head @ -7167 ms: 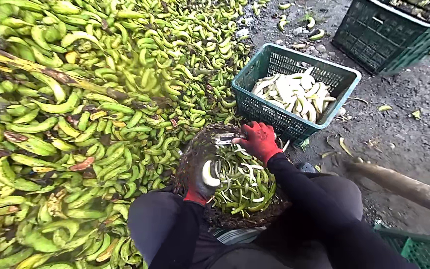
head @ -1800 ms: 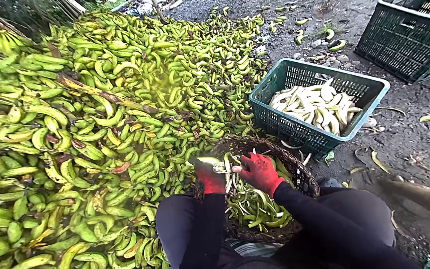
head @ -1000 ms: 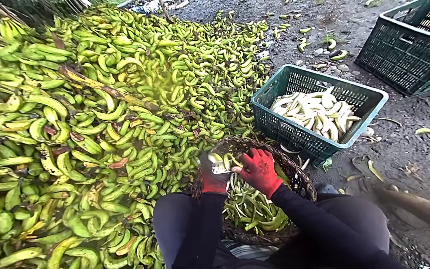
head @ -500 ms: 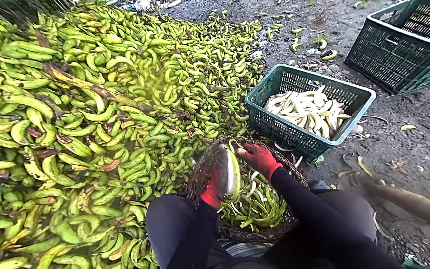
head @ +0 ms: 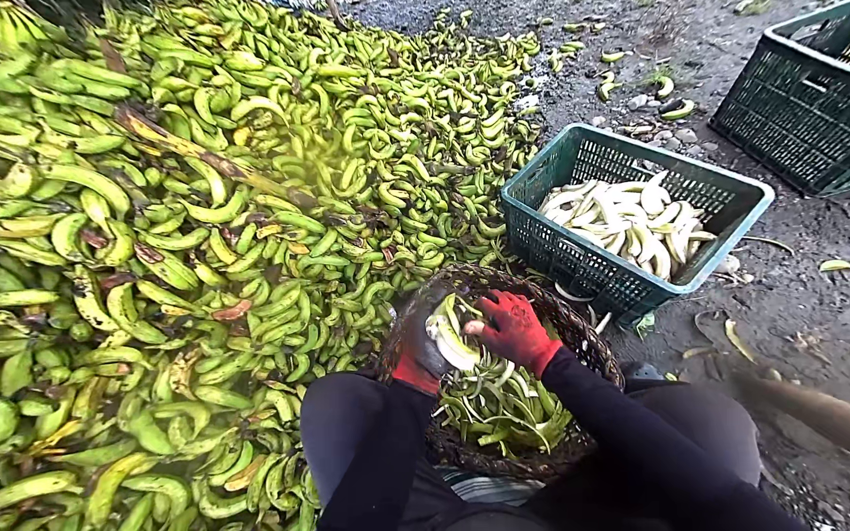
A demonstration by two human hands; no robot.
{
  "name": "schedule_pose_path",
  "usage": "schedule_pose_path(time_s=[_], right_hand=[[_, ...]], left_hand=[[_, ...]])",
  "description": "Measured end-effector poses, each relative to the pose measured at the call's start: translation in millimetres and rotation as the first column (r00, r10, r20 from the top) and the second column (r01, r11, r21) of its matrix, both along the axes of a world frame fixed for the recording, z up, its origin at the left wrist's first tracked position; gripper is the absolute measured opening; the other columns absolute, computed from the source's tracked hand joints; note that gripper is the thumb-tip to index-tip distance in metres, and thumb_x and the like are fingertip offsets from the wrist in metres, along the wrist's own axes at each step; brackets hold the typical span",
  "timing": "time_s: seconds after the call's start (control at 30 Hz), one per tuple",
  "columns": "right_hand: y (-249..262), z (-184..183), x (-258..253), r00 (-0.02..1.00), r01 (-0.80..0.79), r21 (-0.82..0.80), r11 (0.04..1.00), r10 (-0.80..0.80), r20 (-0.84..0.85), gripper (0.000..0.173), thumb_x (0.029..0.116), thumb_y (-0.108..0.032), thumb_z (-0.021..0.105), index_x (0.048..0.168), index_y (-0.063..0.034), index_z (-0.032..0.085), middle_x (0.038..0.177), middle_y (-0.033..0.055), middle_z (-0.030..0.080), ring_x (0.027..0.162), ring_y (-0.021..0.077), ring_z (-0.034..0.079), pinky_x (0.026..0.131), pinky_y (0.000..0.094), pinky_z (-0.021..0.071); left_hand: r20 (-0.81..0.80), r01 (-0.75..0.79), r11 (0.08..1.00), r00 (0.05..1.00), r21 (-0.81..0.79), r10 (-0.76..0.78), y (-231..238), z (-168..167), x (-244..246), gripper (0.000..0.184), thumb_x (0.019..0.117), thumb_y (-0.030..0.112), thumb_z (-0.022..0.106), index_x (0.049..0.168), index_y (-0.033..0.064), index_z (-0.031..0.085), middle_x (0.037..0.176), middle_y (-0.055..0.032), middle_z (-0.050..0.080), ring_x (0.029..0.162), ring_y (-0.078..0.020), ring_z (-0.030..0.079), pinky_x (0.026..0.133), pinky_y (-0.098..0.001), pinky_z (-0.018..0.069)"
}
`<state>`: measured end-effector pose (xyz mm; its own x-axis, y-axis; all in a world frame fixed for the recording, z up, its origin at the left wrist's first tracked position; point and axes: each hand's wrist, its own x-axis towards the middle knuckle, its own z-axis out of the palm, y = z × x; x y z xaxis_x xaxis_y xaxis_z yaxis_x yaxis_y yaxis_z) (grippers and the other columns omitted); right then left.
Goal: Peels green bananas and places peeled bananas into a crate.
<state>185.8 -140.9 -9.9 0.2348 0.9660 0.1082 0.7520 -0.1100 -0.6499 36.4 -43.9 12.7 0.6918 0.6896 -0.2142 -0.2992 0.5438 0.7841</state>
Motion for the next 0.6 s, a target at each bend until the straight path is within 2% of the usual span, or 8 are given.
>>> schedule_pose_path(time_s=[0.17, 0.2, 0.27, 0.3, 0.37, 0.43, 0.53, 0.6], right_hand=[[15, -12, 18, 0.943, 0.149, -0.296, 0.943, -0.226, -0.246, 0.055, 0.1053, -0.055, 0.044, 0.135, -0.0139, 0.063, 0.126, 0.0185, 0.066, 0.118, 0.0365, 0.062, 0.101, 0.0629, 0.0446], [15, -18, 23, 0.926, 0.185, -0.328, 0.926, -0.276, -0.258, 0.055, 0.1056, -0.056, 0.042, 0.134, -0.0142, 0.063, 0.125, 0.0184, 0.067, 0.118, 0.0368, 0.063, 0.100, 0.0636, 0.0452], [12, -26, 29, 0.890, 0.246, -0.336, 0.909, -0.349, -0.293, 0.055, 0.1056, -0.057, 0.041, 0.126, -0.0111, 0.064, 0.113, 0.0191, 0.069, 0.109, 0.0372, 0.065, 0.094, 0.0633, 0.0476], [10, -26, 30, 0.875, 0.262, -0.322, 0.910, -0.365, -0.318, 0.056, 0.1052, -0.057, 0.043, 0.124, -0.0095, 0.064, 0.109, 0.0196, 0.068, 0.105, 0.0375, 0.065, 0.092, 0.0635, 0.0480], [3, -16, 32, 0.879, 0.256, -0.295, 0.920, -0.349, -0.326, 0.057, 0.1037, -0.060, 0.045, 0.123, -0.0094, 0.064, 0.104, 0.0189, 0.068, 0.100, 0.0374, 0.065, 0.088, 0.0640, 0.0492], [-10, 2, 40, 0.935, 0.201, -0.350, 0.915, -0.286, -0.210, 0.061, 0.1010, -0.065, 0.047, 0.125, -0.0113, 0.064, 0.107, 0.0181, 0.071, 0.103, 0.0382, 0.067, 0.089, 0.0658, 0.0501], [-28, 13, 58, 0.981, 0.122, -0.535, 0.836, -0.184, -0.062, 0.068, 0.0986, -0.071, 0.044, 0.121, -0.0111, 0.067, 0.113, 0.0190, 0.071, 0.111, 0.0399, 0.066, 0.092, 0.0681, 0.0484], [-35, 7, 63, 0.990, 0.090, -0.651, 0.754, -0.141, -0.027, 0.071, 0.0960, -0.073, 0.046, 0.116, -0.0104, 0.071, 0.115, 0.0200, 0.071, 0.113, 0.0409, 0.066, 0.093, 0.0705, 0.0481]], left_hand=[[-0.039, -0.081, 0.996, 0.996, -0.031, 0.080, -25, -4, 9, 0.042, 0.1117, 0.033, 0.031, 0.127, 0.0036, 0.057, 0.104, -0.0162, 0.067, 0.091, -0.0244, 0.068, 0.080, -0.0437, 0.0593], [-0.065, -0.048, 0.998, 0.997, -0.045, 0.045, -26, -3, 4, 0.043, 0.1118, 0.033, 0.031, 0.122, 0.0029, 0.060, 0.097, -0.0148, 0.068, 0.083, -0.0216, 0.068, 0.075, -0.0399, 0.0599], [-0.107, 0.031, 0.986, 0.993, -0.166, -0.049, -24, -3, -7, 0.050, 0.1107, 0.042, 0.026, 0.103, 0.0069, 0.060, 0.070, -0.0071, 0.060, 0.053, -0.0144, 0.059, 0.048, -0.0287, 0.0535], [-0.072, 0.084, 0.974, 0.992, -0.211, -0.101, -17, -8, -14, 0.050, 0.1099, 0.044, 0.029, 0.107, 0.0066, 0.062, 0.071, -0.0074, 0.061, 0.052, -0.0152, 0.060, 0.047, -0.0287, 0.0542], [-0.032, 0.100, 0.970, 0.993, -0.223, -0.110, 0, -21, -23, 0.046, 0.1093, 0.043, 0.033, 0.114, 0.0063, 0.061, 0.078, -0.0110, 0.063, 0.059, -0.0186, 0.062, 0.052, -0.0330, 0.0568], [-0.152, 0.041, 0.988, 0.986, -0.149, -0.064, 7, -35, -27, 0.047, 0.1093, 0.044, 0.032, 0.121, 0.0086, 0.060, 0.090, -0.0116, 0.066, 0.073, -0.0197, 0.066, 0.064, -0.0369, 0.0589], [-0.525, -0.022, 0.961, 0.834, 0.276, 0.170, 1, -49, -21, 0.035, 0.1107, 0.020, 0.038, 0.136, 0.0011, 0.054, 0.119, -0.0135, 0.063, 0.103, -0.0159, 0.063, 0.089, -0.0334, 0.0553], [-0.605, 0.001, 0.915, 0.750, 0.403, 0.266, 16, -56, 0, 0.040, 0.1108, 0.024, 0.039, 0.140, 0.0004, 0.052, 0.128, -0.0179, 0.062, 0.112, -0.0217, 0.062, 0.096, -0.0413, 0.0532]])
